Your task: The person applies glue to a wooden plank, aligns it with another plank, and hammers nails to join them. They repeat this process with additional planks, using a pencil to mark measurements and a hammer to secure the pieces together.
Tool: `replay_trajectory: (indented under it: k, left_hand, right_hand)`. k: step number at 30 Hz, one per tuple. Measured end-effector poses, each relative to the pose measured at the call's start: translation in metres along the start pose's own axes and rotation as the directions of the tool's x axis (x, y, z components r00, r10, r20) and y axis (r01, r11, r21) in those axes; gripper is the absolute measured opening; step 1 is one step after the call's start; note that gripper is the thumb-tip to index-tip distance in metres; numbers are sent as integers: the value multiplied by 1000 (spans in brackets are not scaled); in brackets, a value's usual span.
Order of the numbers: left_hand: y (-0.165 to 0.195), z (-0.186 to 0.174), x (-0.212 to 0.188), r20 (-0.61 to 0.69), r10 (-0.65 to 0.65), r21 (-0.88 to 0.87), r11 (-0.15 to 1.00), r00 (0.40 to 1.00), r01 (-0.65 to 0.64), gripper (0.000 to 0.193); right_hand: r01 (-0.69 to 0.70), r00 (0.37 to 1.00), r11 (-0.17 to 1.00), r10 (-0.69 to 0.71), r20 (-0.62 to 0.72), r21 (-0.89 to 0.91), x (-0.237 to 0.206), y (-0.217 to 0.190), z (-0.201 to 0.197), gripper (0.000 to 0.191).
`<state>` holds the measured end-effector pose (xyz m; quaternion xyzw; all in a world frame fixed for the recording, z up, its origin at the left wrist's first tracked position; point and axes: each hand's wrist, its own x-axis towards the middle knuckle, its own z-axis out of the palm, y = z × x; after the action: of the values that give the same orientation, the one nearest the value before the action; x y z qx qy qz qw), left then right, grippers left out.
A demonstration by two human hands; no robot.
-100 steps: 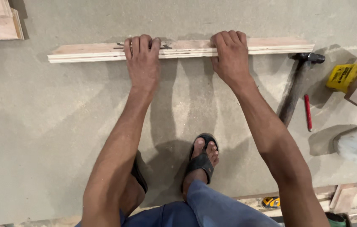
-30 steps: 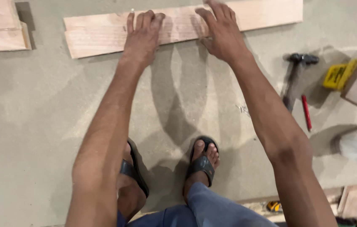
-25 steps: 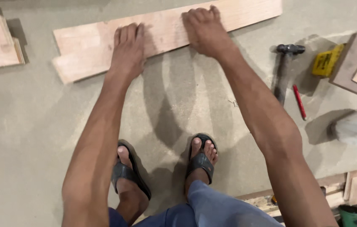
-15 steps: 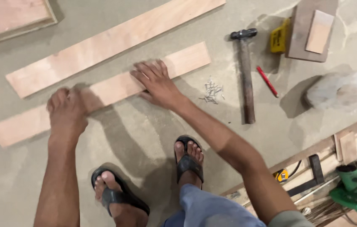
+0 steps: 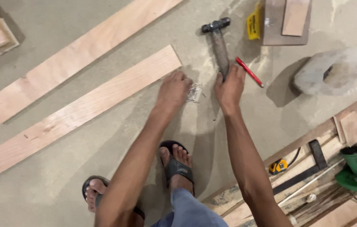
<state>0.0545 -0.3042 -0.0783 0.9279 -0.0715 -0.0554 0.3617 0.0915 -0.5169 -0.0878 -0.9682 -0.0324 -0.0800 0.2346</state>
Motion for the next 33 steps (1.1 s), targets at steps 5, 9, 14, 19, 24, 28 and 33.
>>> replay_trajectory:
  k: [5, 9, 14, 19, 24, 28, 33]
  left_hand:
    - [33, 34, 26, 46, 36, 247, 968, 998, -46, 14]
    - [34, 50, 29, 15, 76, 389, 918, 997, -76, 13]
    - [39, 54, 30, 12, 125, 481, 869, 992, -115, 18]
    - [14, 12, 18, -298, -133, -321, 947, 945, 32, 14]
    - [-28, -11, 10, -430, -298, -557, 831, 852, 10, 13]
    - [-44, -6, 11, -359, -382, -681, 731, 852, 41, 13]
    - [-51, -4, 16, -427, -357, -599, 800, 831, 36, 9]
  right_hand:
    - [44, 998, 998, -41, -53, 50, -2, 5, 1, 49]
    - [15, 999, 999, -14, -37, 47, -4, 9, 2, 47]
    - [-37, 999, 999, 37, -16, 11, -3, 2, 5, 48]
    - [-45, 997, 994, 50, -50, 95, -7, -16, -3, 42]
    - [-285, 958, 821, 227, 174, 494, -17, -44, -19, 37]
    - [-373, 927, 673, 254, 274, 639, -26, -61, -31, 39]
    - [-359, 928, 694, 197, 316, 623, -36, -68, -40, 40]
